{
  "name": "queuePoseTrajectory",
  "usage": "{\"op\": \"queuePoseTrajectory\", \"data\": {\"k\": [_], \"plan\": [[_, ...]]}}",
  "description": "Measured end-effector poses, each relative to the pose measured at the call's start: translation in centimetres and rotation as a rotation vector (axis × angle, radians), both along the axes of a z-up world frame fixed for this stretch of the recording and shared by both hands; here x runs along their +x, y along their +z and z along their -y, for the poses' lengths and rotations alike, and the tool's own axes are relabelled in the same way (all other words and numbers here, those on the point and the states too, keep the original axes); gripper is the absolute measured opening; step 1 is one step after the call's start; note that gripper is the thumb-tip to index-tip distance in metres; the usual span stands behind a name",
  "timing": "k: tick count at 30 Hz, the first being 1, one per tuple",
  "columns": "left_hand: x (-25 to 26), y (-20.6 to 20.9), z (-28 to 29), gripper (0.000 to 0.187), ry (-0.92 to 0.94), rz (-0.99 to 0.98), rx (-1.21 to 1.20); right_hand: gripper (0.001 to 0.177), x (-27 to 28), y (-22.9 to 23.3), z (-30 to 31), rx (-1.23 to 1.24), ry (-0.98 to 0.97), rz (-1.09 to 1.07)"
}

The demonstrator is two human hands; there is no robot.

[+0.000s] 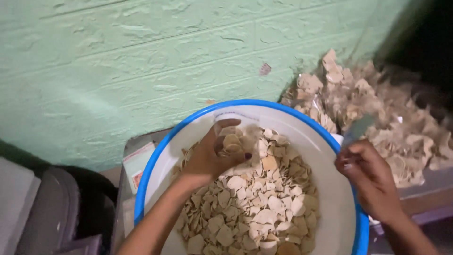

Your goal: Packaging small snacks from a large bowl into plastic bags and weighing them on a digital scale.

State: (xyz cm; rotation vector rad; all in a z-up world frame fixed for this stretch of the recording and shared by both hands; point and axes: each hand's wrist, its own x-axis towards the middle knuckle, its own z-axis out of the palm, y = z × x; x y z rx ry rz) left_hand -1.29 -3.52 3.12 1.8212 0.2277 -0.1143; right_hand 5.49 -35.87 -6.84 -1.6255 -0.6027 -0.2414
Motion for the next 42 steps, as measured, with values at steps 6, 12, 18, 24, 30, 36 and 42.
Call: {"op": "queuePoseTrajectory", "data": {"k": [6, 12, 18, 24, 30, 36, 42], "plan": [[-0.6, -0.8, 0.2, 0.077, -0.193, 0.189, 0.077, 0.052, -1.0, 5.2, -7.1, -0.188, 0.471, -0.080], [-1.1, 0.3, 1.8, 0.101, -0.257, 0.154, 0.155, 0.048, -1.1, 5.5, -10.7, -0.245, 0.244, -0.188], [-1.3, -1.9, -0.3, 0.094, -0.197, -0.192, 0.425, 0.013, -0.2, 6.9, -8.0, -0.242, 0.278, -0.021], [-0.1, -2.8, -2.3, 0.078, -0.305, 0.100, 0.353, 0.011, 3.6, 7.5, 1.2, -0.128, -0.024, 0.268], [3.0, -12.0, -10.3, 0.129, -0.553, -0.165, 0.357, 0.007, 6.0, 4.3, 6.2, -0.160, -0.404, -0.109], [4.7, -17.3, -15.4, 0.082, -0.513, -0.513, 0.341, 0.024, 10.0, -1.1, 6.1, -0.452, -0.070, -0.607], [4.3, -16.7, -16.9, 0.141, -0.527, -0.468, 0.166, 0.023, 10.5, -0.6, 3.4, -0.604, -0.048, -0.692]]}}
